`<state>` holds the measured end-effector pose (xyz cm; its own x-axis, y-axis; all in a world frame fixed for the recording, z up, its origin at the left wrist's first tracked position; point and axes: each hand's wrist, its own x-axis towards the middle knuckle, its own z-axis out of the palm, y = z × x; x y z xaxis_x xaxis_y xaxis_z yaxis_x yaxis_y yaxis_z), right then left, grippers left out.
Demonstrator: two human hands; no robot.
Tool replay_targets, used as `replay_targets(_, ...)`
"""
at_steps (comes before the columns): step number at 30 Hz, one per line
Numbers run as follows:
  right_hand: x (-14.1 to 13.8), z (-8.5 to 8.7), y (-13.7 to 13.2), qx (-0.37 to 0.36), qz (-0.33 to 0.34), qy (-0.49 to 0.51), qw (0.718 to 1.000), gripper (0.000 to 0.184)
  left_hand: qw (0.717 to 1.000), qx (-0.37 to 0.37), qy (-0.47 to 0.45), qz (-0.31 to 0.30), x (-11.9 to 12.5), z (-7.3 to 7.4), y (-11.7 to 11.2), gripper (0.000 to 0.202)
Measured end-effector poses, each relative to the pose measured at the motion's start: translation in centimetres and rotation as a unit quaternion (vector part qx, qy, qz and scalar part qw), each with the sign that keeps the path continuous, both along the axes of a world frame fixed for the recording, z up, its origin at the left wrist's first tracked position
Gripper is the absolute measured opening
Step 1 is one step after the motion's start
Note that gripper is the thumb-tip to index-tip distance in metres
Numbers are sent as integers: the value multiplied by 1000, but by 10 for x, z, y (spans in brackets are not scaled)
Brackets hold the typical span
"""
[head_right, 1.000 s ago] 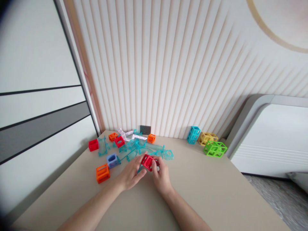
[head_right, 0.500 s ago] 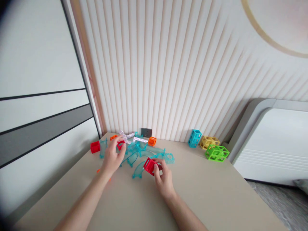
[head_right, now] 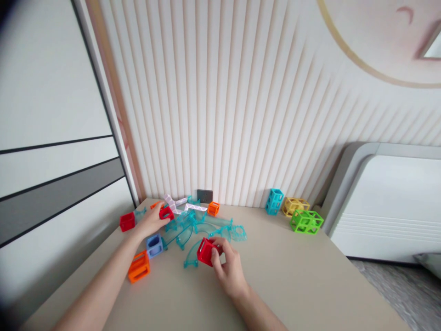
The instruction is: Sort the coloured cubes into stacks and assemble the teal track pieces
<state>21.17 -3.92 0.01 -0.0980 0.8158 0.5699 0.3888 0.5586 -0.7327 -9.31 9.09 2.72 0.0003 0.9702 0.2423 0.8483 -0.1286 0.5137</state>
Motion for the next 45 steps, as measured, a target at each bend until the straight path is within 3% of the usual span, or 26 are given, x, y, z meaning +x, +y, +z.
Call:
replay_targets(4, 0, 0, -1, 0, 11, -2, 1000, 20, 1000, -6, 21, -14, 3, -2, -3, 19)
replay_targets(6, 1, -3, -1, -5, 16, -6, 1000, 18, 1000, 5, 23, -16, 5, -1, -5, 13)
replay_targets(16, 1, -6, 0, -5, 15, -16, 1000, 19, 998, 64, 2, 26, 9, 4, -13, 15)
replay_targets(30, 0, 1, -2, -15, 24, -14, 1000, 19, 996, 67, -37, 35, 16, 10, -17, 16)
replay_targets(33, 0, 0, -1, -14, 20, -16, 1000, 21, 990, 116, -61, 41, 17, 15, -20, 22)
replay_targets(36, 0, -3, 0, -9, 10, -8, 1000, 21, 971, 210, -107, 46, 23, 24, -25, 33)
replay_targets(39, 0, -5, 2, -1, -5, 12, 1000, 22, 946, 258, -195, -4, 39, 32, -38, 45)
replay_targets(41, 0, -6, 3, 5, -22, 32, 999, 24, 919, 231, -310, -72, 56, 33, -50, 53)
replay_targets(45, 0, -10, 8, -7, -61, 100, 993, 27, 805, 102, -553, -192, 93, 24, -77, 60)
